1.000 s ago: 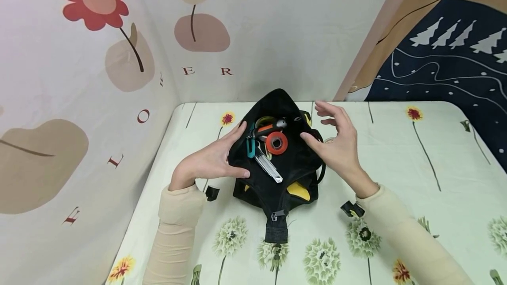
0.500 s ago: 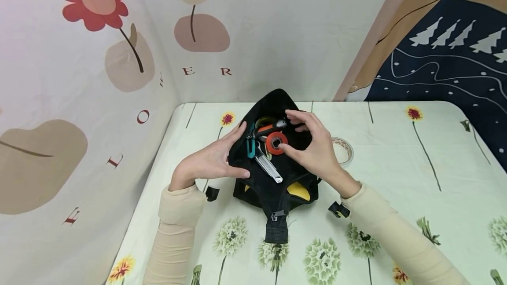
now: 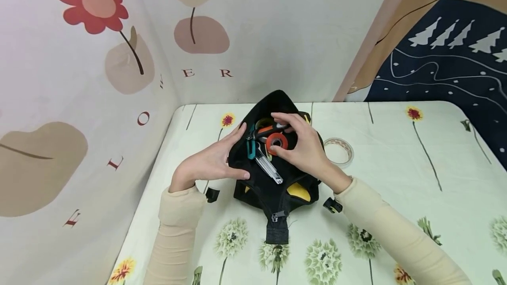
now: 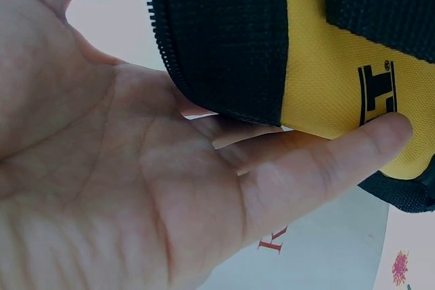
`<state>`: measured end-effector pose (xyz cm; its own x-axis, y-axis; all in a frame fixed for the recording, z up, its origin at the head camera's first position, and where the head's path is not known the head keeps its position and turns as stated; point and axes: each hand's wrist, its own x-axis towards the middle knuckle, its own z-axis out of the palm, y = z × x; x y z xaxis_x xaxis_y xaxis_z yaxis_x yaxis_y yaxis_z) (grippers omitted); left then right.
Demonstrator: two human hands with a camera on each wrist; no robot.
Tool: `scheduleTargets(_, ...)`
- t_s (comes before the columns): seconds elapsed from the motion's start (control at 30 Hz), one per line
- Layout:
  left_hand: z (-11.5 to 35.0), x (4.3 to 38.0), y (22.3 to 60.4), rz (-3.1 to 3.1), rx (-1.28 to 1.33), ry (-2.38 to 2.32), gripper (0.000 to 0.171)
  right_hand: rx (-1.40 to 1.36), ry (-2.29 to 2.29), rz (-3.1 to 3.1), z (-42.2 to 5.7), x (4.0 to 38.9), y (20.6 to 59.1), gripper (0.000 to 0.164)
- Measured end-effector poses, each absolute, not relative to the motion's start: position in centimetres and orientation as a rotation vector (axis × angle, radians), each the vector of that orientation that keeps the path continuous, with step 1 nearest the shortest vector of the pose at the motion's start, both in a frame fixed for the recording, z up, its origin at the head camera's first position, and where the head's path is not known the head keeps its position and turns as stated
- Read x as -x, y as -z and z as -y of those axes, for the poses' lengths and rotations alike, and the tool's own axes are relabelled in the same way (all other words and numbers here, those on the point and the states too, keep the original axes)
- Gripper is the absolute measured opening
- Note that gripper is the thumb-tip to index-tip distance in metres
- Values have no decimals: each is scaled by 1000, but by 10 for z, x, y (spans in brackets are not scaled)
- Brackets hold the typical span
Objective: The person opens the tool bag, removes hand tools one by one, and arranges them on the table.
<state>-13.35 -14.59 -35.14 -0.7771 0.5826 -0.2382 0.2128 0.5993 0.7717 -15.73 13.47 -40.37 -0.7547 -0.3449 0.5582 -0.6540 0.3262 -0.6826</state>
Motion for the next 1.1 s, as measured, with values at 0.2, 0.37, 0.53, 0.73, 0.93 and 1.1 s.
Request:
scheduleTargets(0.2, 146, 133, 352, -2357, -630, -1046, 126, -892, -1317, 2400, -129, 164, 407, 81)
scheduleTargets(0.37, 147, 132, 352, -2355, -630, -1043, 126, -881, -1263, 2478, -127, 167, 419, 81)
scheduleTargets(0.53, 146, 132, 351, -2361, -643, -1033, 126, -866, -1229, 2516, -128, 167, 428, 81)
scheduleTargets(0.73, 146, 133, 352, -2371, -648, -1023, 126, -848, -1194, 2571, -126, 168, 437, 80)
scheduleTargets(0.93, 146, 134, 352, -2371, -643, -1029, 126, -811, -1159, 2621, -124, 171, 446, 81)
scheduleTargets(1.1, 147, 134, 352, -2366, -653, -1033, 126, -768, -1148, 2638, -123, 172, 453, 83)
